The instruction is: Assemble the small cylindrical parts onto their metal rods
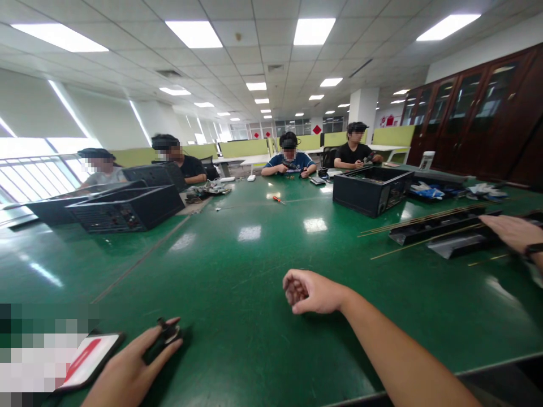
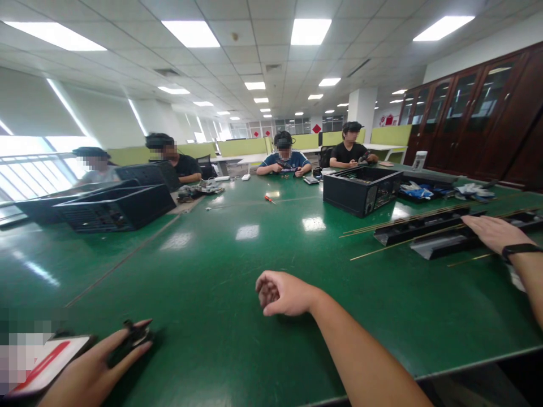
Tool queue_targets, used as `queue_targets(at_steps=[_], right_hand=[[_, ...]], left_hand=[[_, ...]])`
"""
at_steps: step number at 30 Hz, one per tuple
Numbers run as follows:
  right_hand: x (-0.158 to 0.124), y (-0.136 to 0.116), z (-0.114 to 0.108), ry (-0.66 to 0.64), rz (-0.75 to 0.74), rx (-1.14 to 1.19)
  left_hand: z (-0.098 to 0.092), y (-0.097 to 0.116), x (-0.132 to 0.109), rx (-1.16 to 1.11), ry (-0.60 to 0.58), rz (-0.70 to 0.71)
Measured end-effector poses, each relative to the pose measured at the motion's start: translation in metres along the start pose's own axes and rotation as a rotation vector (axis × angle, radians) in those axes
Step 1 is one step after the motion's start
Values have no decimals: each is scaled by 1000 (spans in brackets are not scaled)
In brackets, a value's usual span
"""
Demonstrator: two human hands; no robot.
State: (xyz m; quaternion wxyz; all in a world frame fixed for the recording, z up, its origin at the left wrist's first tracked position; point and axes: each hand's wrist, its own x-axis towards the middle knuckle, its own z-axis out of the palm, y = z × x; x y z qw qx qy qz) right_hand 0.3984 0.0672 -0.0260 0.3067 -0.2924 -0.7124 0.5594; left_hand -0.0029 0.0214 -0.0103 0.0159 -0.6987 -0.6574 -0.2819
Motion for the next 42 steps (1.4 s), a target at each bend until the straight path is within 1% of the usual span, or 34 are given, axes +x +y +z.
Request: queue_targets(at_steps=[2, 3, 5, 6, 8, 10, 12, 14, 19, 25, 29, 33, 42], right_hand=[[0, 1, 1, -66, 6, 115], [0, 2, 1, -56, 9, 129], [1, 3, 0, 41, -7, 93], [1, 4, 0, 94, -15, 56], [1, 4, -2, 155, -12, -53], [1, 3, -3, 171, 5, -187], [1, 3, -2, 170, 18, -309], [1, 3, 1, 165, 25, -410], [0, -2, 10, 140, 5, -589], [-2, -7, 11, 180, -17, -610], [0, -7, 11, 160, -24, -631], [0, -5, 11, 150, -18, -678], [-2, -4, 13, 178, -25, -719]], left_hand=[[5, 40, 9, -72, -161, 151], [9, 62, 15, -79, -231, 224], [21, 106, 26, -84, -375, 371], [28, 125, 31, -93, -409, 438], [45, 154, 39, -114, -418, 517], [61, 169, 44, -161, -395, 547], [73, 173, 46, -231, -381, 557], [80, 170, 45, -298, -372, 564], [83, 162, 38, -385, -366, 592], [85, 159, 36, -467, -424, 586], [88, 156, 37, -482, -362, 550], [87, 157, 37, -489, -370, 545], [88, 159, 38, -480, -351, 525]])
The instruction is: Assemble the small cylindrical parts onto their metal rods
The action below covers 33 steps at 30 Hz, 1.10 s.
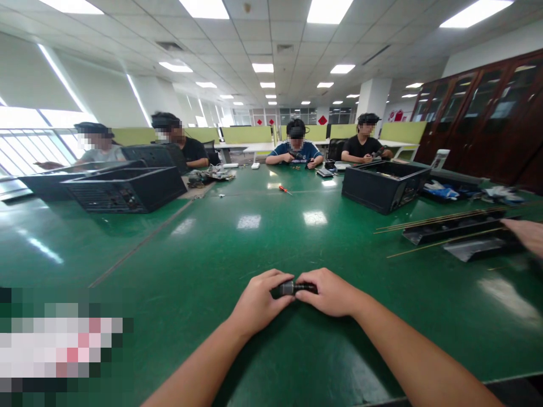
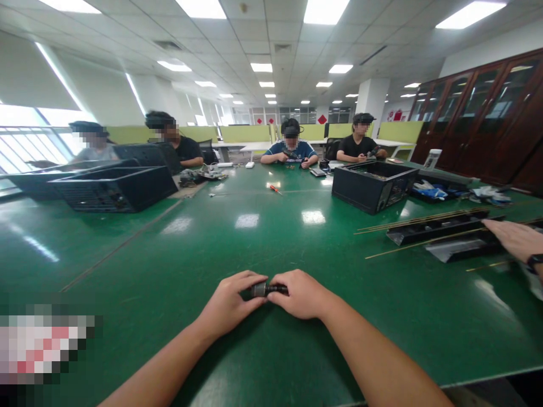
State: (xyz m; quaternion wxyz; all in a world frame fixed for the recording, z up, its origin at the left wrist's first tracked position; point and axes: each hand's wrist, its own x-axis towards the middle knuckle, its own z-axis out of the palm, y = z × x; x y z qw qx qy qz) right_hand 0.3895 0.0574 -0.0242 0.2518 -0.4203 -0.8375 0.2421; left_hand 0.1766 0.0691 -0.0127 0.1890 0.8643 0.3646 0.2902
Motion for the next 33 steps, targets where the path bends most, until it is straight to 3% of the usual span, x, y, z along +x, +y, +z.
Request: queue_targets(at_steps=[33], right_hand=[[0, 3, -2, 39, 15, -18]], left_hand=[[1, -2, -2, 40, 11, -29]])
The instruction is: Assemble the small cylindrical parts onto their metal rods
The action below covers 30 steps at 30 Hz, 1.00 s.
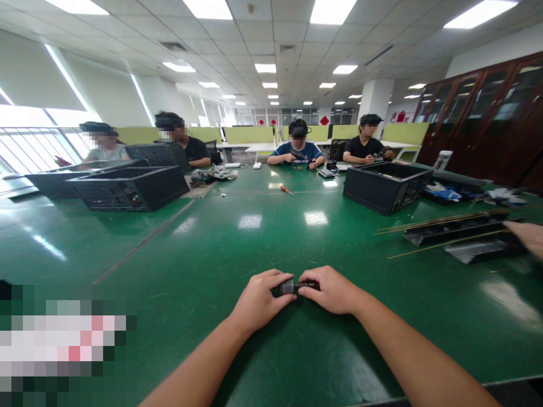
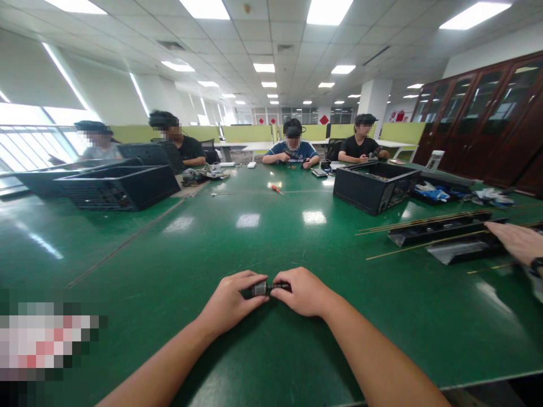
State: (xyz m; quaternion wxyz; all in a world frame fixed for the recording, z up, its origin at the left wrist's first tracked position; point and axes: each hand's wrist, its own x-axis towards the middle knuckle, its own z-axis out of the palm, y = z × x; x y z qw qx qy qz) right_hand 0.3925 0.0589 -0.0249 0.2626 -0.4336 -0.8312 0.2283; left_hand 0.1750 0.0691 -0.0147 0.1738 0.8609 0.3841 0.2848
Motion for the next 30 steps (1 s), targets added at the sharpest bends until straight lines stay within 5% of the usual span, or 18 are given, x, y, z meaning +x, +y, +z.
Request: queue_targets(at_steps=[30], right_hand=[[-1, 5, 0, 22, 57, 42]], left_hand=[[-4, -4, -1, 11, 16, -36]])
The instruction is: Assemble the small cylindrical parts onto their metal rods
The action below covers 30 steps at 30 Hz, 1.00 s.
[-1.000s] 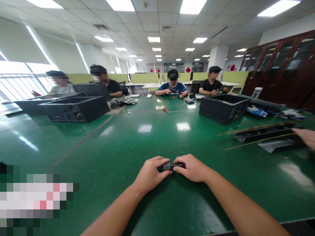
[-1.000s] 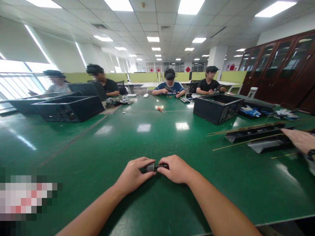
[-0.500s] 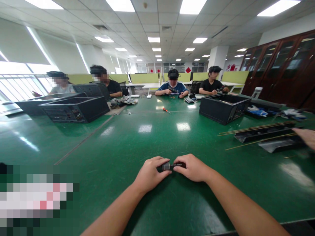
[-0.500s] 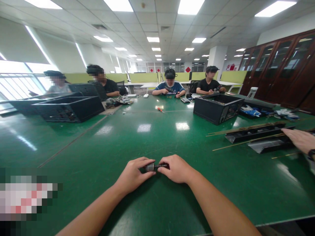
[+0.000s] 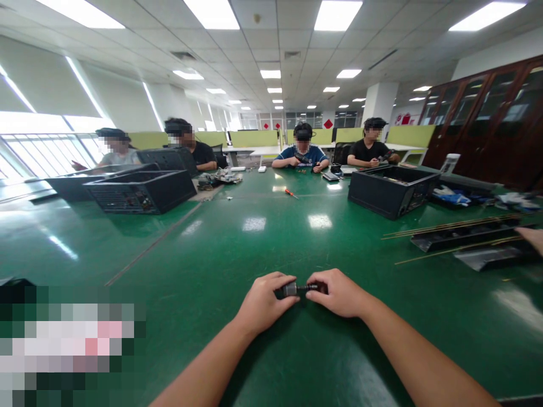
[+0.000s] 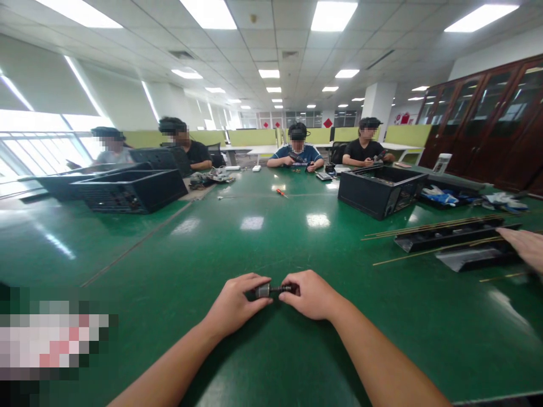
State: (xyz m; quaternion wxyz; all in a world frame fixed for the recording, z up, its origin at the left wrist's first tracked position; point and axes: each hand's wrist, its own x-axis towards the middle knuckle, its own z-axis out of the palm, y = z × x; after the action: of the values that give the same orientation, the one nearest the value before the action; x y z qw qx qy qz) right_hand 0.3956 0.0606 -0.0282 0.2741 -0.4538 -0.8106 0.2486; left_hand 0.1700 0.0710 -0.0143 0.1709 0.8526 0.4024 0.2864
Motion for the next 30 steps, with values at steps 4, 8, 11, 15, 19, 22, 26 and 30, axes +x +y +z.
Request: queue_targets(at_steps=[4, 8, 11, 15, 19, 22, 26, 30], right_hand=[[-1, -3, -2, -7, 11, 7], [-1, -3, -2, -5, 15, 0], [-1, -4, -3, -5, 19, 6], [0, -6, -4, -8, 27, 28], [1, -6, -6, -12, 14, 28], [2, -5, -7, -16, 9, 23], [2, -4, -8, -17, 15, 39], [2, -4, -9, -6, 22, 25]], left_hand=[[0, 0, 0, -3, -2, -6], [0, 0, 0, 2, 5, -1], [-1, -1, 0, 1, 3, 2], [-2, -1, 0, -8, 2, 2], [-2, -1, 0, -12, 14, 9], [-1, 0, 0, -13, 14, 2], [-2, 0, 0, -9, 6, -7], [-3, -1, 1, -5, 13, -4]])
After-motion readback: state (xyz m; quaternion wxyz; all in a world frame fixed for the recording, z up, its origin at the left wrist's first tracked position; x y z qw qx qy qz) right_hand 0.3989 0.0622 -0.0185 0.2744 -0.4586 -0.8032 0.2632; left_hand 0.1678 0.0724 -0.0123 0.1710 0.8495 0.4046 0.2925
